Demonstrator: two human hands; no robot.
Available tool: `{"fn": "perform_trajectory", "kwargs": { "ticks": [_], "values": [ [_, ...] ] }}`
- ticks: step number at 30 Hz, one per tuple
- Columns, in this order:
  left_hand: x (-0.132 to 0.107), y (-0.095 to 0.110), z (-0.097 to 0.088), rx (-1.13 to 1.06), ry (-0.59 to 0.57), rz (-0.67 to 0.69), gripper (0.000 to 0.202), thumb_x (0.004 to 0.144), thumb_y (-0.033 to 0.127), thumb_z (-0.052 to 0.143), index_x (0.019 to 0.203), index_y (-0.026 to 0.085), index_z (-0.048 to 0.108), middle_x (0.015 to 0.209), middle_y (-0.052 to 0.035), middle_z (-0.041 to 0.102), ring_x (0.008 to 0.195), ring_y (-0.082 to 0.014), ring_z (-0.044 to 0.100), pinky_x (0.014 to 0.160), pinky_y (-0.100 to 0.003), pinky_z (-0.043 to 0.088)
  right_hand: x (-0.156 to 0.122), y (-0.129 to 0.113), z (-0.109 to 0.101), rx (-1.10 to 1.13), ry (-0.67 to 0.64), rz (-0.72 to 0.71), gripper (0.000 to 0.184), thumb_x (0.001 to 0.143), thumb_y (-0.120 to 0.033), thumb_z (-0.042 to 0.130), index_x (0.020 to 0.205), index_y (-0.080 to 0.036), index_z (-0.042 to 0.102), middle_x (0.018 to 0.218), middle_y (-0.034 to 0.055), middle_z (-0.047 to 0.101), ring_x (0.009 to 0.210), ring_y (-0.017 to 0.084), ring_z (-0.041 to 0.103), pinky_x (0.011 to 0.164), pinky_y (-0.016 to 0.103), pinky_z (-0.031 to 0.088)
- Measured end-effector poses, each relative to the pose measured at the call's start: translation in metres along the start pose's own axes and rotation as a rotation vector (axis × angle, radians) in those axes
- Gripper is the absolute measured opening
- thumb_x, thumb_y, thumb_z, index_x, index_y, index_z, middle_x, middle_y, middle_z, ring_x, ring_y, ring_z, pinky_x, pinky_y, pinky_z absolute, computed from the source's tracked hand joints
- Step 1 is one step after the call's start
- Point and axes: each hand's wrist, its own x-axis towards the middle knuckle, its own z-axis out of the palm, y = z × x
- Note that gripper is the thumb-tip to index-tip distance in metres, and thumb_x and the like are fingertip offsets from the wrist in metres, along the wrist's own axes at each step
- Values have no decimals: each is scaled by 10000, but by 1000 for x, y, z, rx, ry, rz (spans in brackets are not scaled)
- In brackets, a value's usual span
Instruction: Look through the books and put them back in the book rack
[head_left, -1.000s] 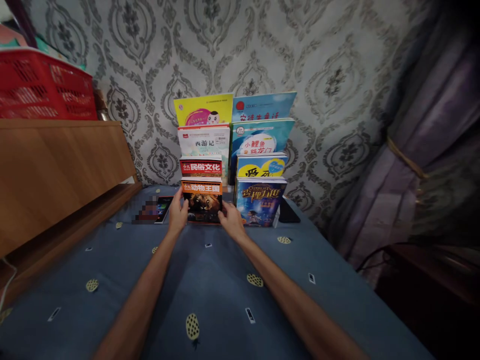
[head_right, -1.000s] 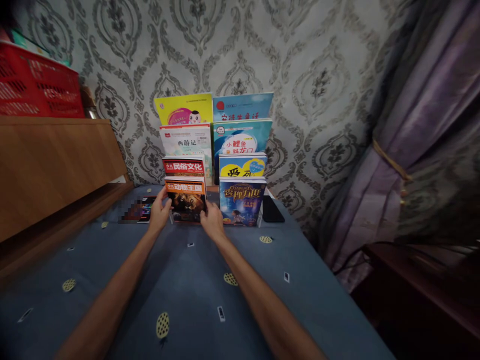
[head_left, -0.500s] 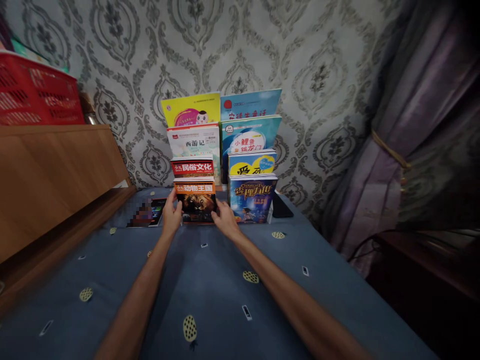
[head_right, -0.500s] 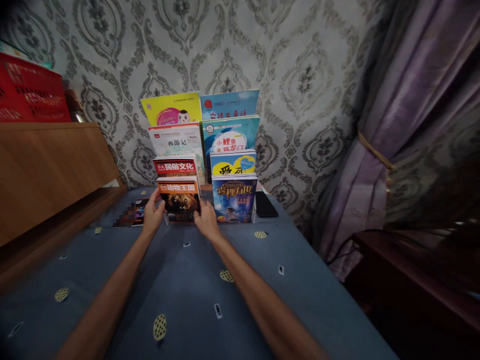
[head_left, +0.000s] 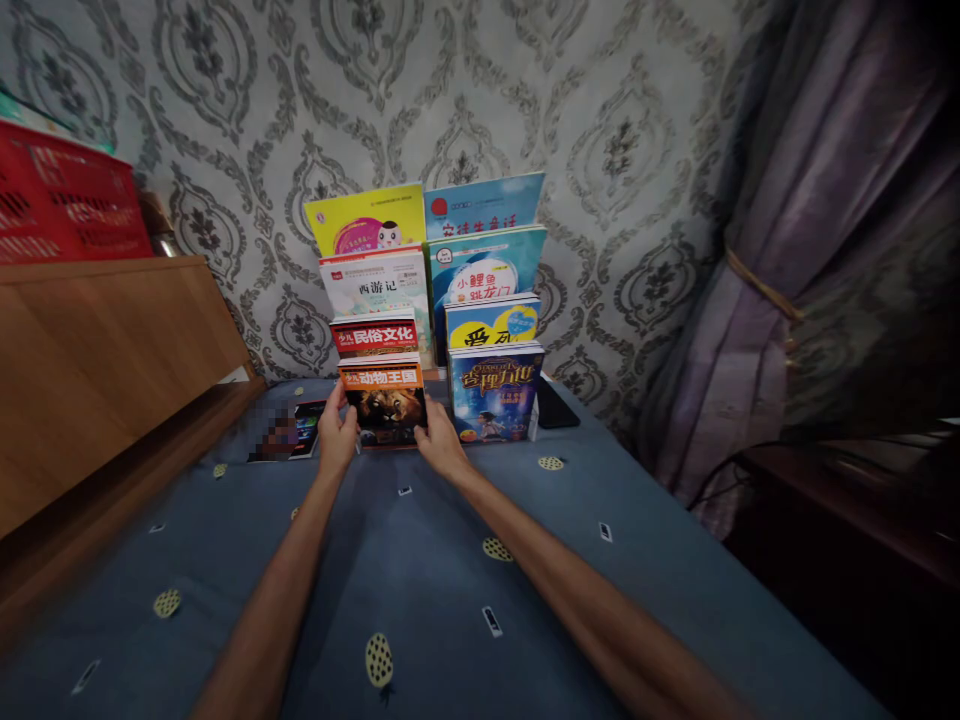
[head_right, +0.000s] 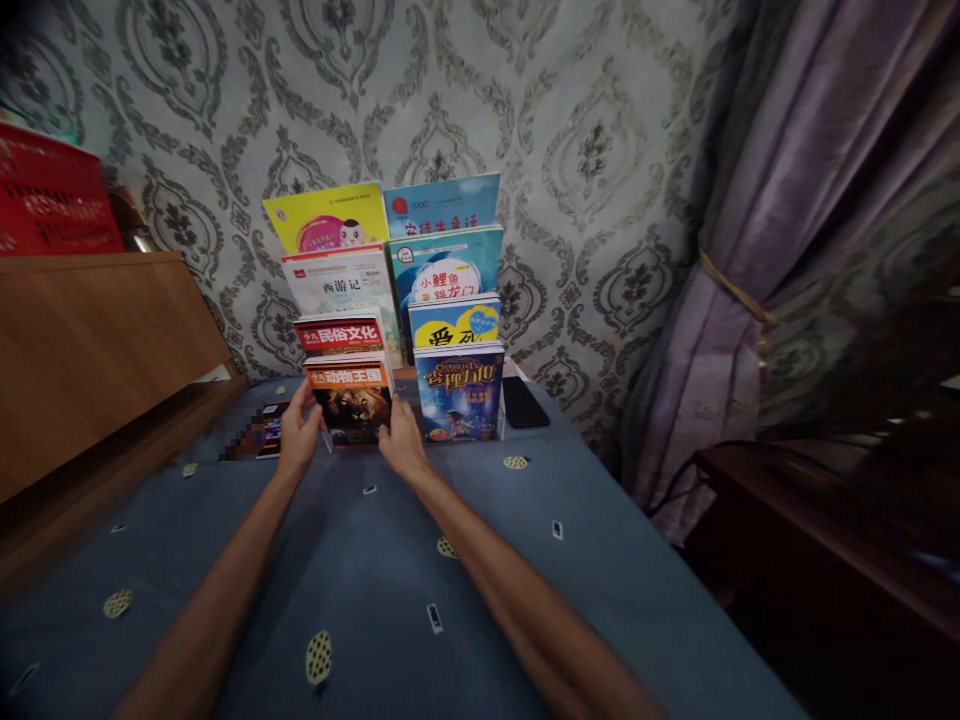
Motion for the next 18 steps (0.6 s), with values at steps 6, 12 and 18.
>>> {"fn": "perform_trajectory", "kwargs": {
  "ticks": [6,12,18],
  "values": [
    [-3,0,3,66,35,22,576,864,182,537,1439,197,518,1396,-124,604,1275,-262,585,1097,-467,478,1,2,-1,-11,0,-17,693,837,-119,487,1516,-66,363,1421,219,537,1350,292,499,1161,482,387],
    [-6,2,2,119,33,53,616,845,150,526,1458,208,488,1427,-121,571,1320,-257,547,1171,-469,390,2,0,-1,-32,63,-9,680,815,-72,478,1491,-146,447,1338,161,612,1272,277,566,1132,466,429],
    [-6,6,0,115,3,56,642,843,151,523,1478,208,448,1460,-125,539,1331,-263,530,1177,-475,377,1,-9,-4,-61,49,56,636,837,-74,447,1472,-108,466,1344,183,606,1236,280,593,1101,435,457]
  ]
}}
